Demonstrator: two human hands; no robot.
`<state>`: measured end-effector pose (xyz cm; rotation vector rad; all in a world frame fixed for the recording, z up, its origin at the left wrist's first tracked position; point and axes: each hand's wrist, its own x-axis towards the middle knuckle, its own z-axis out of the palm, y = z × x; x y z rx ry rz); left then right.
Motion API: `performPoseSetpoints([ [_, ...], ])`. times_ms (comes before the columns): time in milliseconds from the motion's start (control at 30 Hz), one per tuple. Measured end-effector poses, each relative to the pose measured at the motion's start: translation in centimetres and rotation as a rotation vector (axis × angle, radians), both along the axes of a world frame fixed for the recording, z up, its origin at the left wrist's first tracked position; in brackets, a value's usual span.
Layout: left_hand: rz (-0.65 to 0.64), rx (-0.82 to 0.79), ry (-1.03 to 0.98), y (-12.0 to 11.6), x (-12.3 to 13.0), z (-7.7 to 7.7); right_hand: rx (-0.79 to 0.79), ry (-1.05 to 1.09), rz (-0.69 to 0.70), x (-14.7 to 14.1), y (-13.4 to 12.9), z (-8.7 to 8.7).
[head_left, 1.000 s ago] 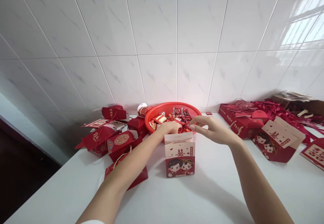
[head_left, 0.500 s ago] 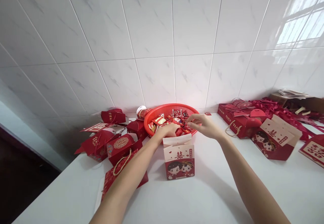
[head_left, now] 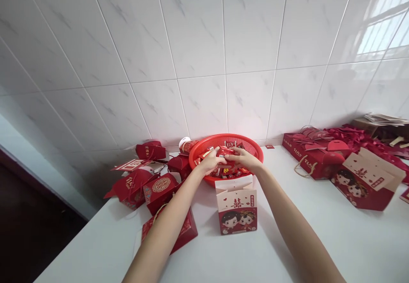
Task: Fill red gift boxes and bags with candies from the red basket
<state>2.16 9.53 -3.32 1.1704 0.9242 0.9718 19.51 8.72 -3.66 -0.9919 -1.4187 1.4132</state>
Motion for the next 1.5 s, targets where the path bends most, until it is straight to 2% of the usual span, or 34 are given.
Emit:
performPoseSetpoints([
  [67, -0.052, 0.109, 0.235, 0.2, 0.1, -0.1, 0.034, 0.002, -0.027, -0.2, 0.1, -0.3],
  [167, -0.054, 0.298, 0.714, 0.5, 0.4, -0.1, 0.134, 0.048, -0.224, 0.1, 0.2, -0.8],
  [233, -0.085, 0.356, 0.915, 0.6, 0.6, -0.2, 0.184, 0.106, -0.351, 0.3, 0.2, -0.9],
  [400, -0.371, 0.396, 1.138, 0.4, 1.1, -0.5, 0.200, 0.199, -0.460, 0.1, -0.2, -0.5],
  [633, -0.385, 0.442, 1.400, 0.0, 1.4, -0.3, 0.104, 0.267, -0.444, 0.1, -0.3, -0.2],
  [733, -0.436, 0.443, 1.417, -0.3, 1.4, -0.1, 0.075, 0.298, -0.406, 0.4, -0.2, -0.1],
  [900, -0.561, 0.450, 1.310, -0.6, 1.4, 0.3, 0.092, 0.448, -0.299, 0.6, -0.2, -0.1],
  [1033, -0.620, 0.419, 1.253, -0.3, 1.6, 0.3, 0.118, 0.416, -0.350, 0.5, 0.1, -0.5],
  [1300, -0.643, 0.383, 1.203, 0.2, 1.6, 0.1, 0.108, 0.383, -0.515, 0.6, 0.7, -1.0],
  [1500, -0.655, 0.388, 1.090, -0.1, 1.5, 0.3, 0.055, 0.437, -0.537, 0.5, 0.8, -1.1],
])
